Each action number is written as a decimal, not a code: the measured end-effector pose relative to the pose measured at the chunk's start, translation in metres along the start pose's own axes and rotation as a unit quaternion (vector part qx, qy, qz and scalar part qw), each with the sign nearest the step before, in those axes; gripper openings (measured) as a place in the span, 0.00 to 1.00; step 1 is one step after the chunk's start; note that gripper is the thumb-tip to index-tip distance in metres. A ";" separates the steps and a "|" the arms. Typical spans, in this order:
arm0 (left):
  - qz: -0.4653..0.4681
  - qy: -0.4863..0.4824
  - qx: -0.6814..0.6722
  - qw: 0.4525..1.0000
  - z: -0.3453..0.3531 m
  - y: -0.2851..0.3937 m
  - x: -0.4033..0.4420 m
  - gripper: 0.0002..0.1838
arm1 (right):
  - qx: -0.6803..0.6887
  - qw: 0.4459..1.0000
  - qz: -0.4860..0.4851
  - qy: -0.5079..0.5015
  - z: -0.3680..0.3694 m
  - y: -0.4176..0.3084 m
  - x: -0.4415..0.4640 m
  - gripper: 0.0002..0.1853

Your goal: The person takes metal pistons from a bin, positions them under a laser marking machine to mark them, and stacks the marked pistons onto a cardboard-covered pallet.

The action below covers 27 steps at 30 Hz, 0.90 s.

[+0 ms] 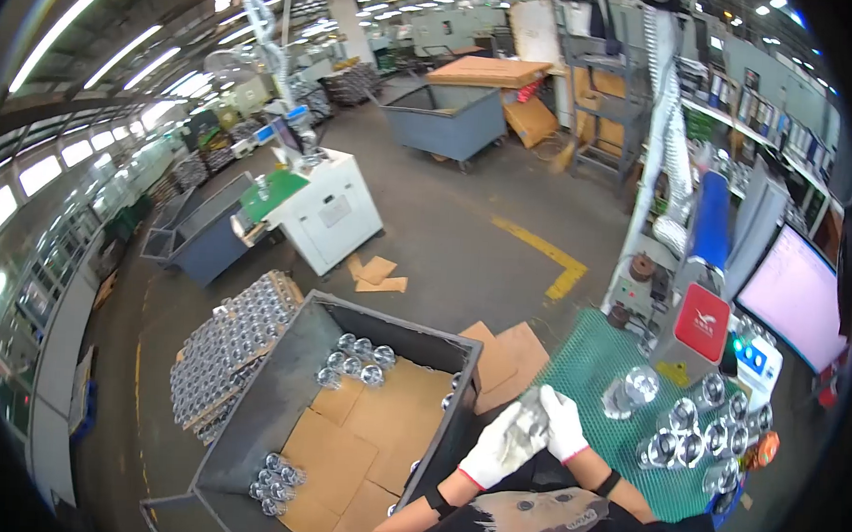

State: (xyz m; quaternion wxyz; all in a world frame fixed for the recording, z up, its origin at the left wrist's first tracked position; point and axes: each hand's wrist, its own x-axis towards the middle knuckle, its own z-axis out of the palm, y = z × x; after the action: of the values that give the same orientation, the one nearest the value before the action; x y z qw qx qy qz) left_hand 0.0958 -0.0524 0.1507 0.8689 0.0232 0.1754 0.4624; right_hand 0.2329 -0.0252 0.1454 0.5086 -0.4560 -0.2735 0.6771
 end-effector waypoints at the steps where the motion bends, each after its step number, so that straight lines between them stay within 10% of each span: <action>1: 0.011 0.020 -0.005 1.000 -0.004 0.000 0.001 0.24 | -0.001 1.000 -0.002 0.003 0.001 0.005 0.004 0.16; 9: -0.043 -0.029 -0.190 0.980 -0.029 0.001 0.001 0.26 | 0.009 0.994 -0.012 0.110 -0.033 0.038 0.057 0.18; 11: -0.047 0.101 0.179 0.977 -0.044 0.018 -0.040 0.29 | 0.004 0.990 0.009 0.139 -0.068 0.034 0.070 0.21; 13: -0.132 0.003 0.290 0.948 0.023 0.069 -0.082 0.30 | 0.084 0.982 -0.031 0.167 -0.108 0.029 0.077 0.17; 19: 0.145 -0.354 0.516 0.766 0.179 0.140 -0.151 0.35 | 0.013 0.983 -0.070 0.172 -0.104 -0.011 0.020 0.07; 27: 0.240 -0.508 0.188 0.806 0.249 0.073 -0.148 0.18 | -0.069 0.987 -0.061 0.128 -0.081 -0.011 -0.010 0.16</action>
State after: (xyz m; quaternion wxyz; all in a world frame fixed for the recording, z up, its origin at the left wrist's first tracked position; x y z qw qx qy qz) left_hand 0.0433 -0.0998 0.4410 0.6737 0.4593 -0.2183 0.5362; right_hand 0.3104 -0.0384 0.1226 0.5475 -0.5554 -0.2793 0.5602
